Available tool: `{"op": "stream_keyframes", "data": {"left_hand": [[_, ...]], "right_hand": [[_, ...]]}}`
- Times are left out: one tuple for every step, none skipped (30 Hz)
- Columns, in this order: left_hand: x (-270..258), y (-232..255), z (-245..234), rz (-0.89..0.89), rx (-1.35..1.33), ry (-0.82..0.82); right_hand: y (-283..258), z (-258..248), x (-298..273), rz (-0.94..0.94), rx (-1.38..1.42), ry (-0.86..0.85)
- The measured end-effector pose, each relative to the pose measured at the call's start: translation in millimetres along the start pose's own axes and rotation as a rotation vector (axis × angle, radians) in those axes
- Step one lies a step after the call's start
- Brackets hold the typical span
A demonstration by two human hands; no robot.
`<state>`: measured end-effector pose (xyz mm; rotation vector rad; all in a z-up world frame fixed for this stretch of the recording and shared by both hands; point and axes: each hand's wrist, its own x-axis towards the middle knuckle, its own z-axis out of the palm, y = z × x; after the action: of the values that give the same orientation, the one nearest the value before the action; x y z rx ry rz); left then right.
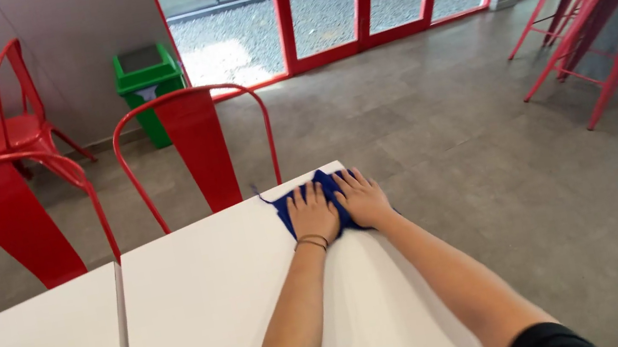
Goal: Wiping a white table surface with a blue cloth in a dining area.
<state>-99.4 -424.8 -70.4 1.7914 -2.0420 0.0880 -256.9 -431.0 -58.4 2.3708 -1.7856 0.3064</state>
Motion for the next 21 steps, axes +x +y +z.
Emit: {"op": "stream_keyframes", "data": {"left_hand": [[-16, 12, -7, 0.073, -0.029, -0.019], [-35, 24, -12, 0.143, -0.06, -0.043], [-58, 35, -23, 0.154, -0.059, -0.041], [-82, 44, -37, 0.24, -0.093, -0.055], [-107, 52, -49, 0.326, -0.127, -0.071], [-134, 57, -70, 0.333, -0.128, -0.074], [-160, 61, -89, 0.409, -0.161, -0.116], [-190, 66, -110, 0.474, -0.199, -0.16], [-219, 59, -127, 0.472, -0.205, -0.166], [-245, 51, -141, 0.513, -0.234, -0.177], [-270, 42, -154, 0.555, -0.262, -0.189], [-293, 33, -170, 0.544, -0.271, -0.191], [-315, 23, -185, 0.515, -0.262, -0.195], [-336, 12, -201, 0.484, -0.248, -0.199], [-358, -2, -200, 0.473, -0.251, -0.203], [-377, -18, -202, 0.442, -0.2, -0.108], [-396, -33, -203, 0.41, -0.148, -0.014], [-417, -59, -183, 0.389, -0.14, -0.003], [-439, -85, -163, 0.346, -0.049, 0.094], [-462, -111, -144, 0.297, 0.052, 0.189], [-470, -131, -145, 0.271, 0.068, 0.199]], "right_hand": [[10, -6, -23, -0.014, 0.05, -0.024], [20, -9, -49, -0.032, 0.1, -0.052], [22, -23, -79, -0.023, 0.1, -0.046], [21, -37, -111, 0.024, 0.205, -0.057], [19, -50, -142, 0.071, 0.31, -0.066], [13, -68, -176, 0.079, 0.31, -0.065], [5, -86, -208, 0.098, 0.237, -0.084], [-3, -105, -243, 0.111, 0.161, -0.111], [-19, -117, -271, 0.112, 0.158, -0.119], [-35, -128, -295, 0.119, 0.098, -0.117], [-50, -139, -318, 0.125, 0.038, -0.115], [-71, -144, -331, 0.118, 0.033, -0.125], [-91, -150, -344, 0.11, 0.027, -0.123], [-113, -153, -355, 0.1, 0.027, -0.119], [-137, -155, -361, 0.091, 0.027, -0.128], [-162, -158, -363, 0.015, 0.092, -0.114], [-187, -160, -365, -0.061, 0.157, -0.099], [-208, -157, -362, -0.086, 0.158, -0.098], [-229, -154, -358, -0.164, 0.204, -0.138], [-252, -152, -355, -0.25, 0.254, -0.178], [-266, -155, -347, -0.282, 0.258, -0.176]]}}
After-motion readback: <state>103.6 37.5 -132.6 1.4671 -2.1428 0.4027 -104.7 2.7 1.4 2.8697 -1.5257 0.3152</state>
